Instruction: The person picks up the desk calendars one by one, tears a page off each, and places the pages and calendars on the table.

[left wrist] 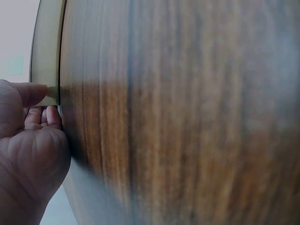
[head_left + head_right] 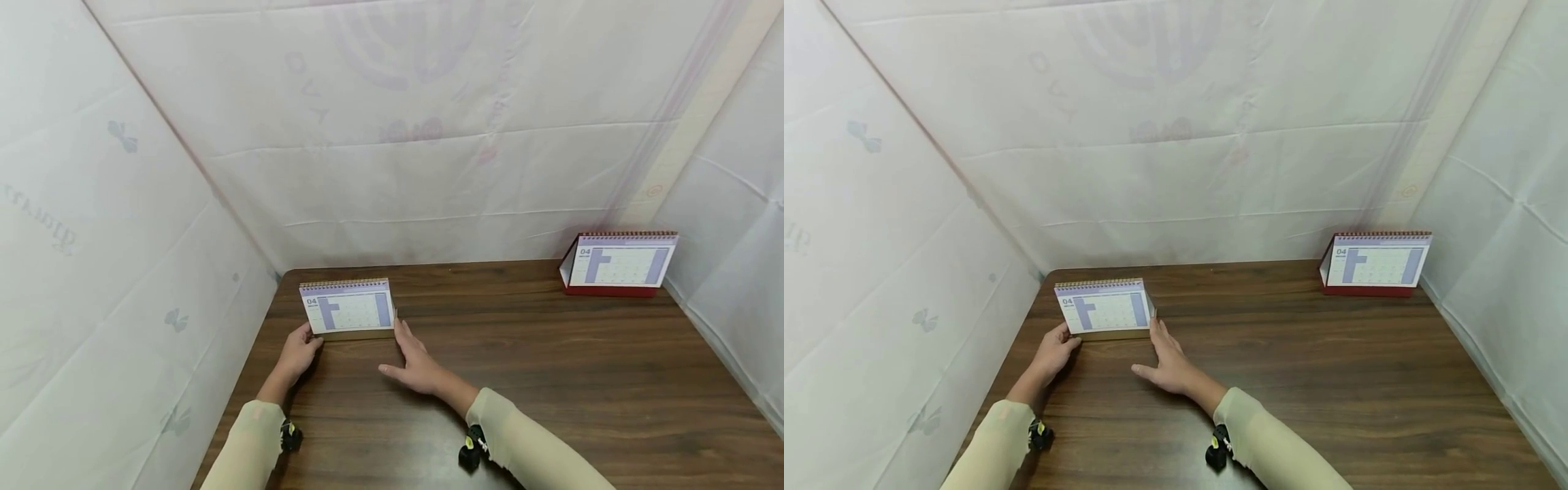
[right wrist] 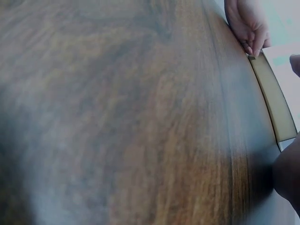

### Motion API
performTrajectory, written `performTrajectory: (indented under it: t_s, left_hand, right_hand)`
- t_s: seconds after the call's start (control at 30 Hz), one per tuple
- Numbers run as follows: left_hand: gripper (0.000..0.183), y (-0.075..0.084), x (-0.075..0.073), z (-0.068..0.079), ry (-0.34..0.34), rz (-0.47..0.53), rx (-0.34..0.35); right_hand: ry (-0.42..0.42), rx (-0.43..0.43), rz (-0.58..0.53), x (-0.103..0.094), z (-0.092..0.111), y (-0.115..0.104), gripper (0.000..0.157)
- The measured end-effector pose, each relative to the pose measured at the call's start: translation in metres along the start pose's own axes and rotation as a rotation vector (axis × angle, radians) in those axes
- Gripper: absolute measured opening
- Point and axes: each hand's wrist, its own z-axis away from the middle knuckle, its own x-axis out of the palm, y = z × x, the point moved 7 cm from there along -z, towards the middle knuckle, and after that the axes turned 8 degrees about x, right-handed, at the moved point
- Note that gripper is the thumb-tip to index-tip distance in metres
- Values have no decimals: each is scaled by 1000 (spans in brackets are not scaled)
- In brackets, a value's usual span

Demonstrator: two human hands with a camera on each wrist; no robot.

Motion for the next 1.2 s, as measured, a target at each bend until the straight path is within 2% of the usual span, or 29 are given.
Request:
performTrajectory:
  t_s: [0.17,0.37,0.73,0.97,1.2]
  left_hand:
    - [50,-3,-1,3,4,-7,-6]
    - [50,-6,-1,8,4,-22,-4]
    - [49,0,2,2,9,-38,17]
    - [46,1,0,4,23,-41,8]
    - [51,3,1,4,11,-30,14]
  right_hand:
    - [-30,-19,-3,5,0,-1,105]
    - [-32,29,-55,9,0,1,105]
    - [2,-6,-55,4,2,-3,106]
    - [-15,2,-34,10,3,-4,107]
    - [15,26,-128,9,2,-3,103]
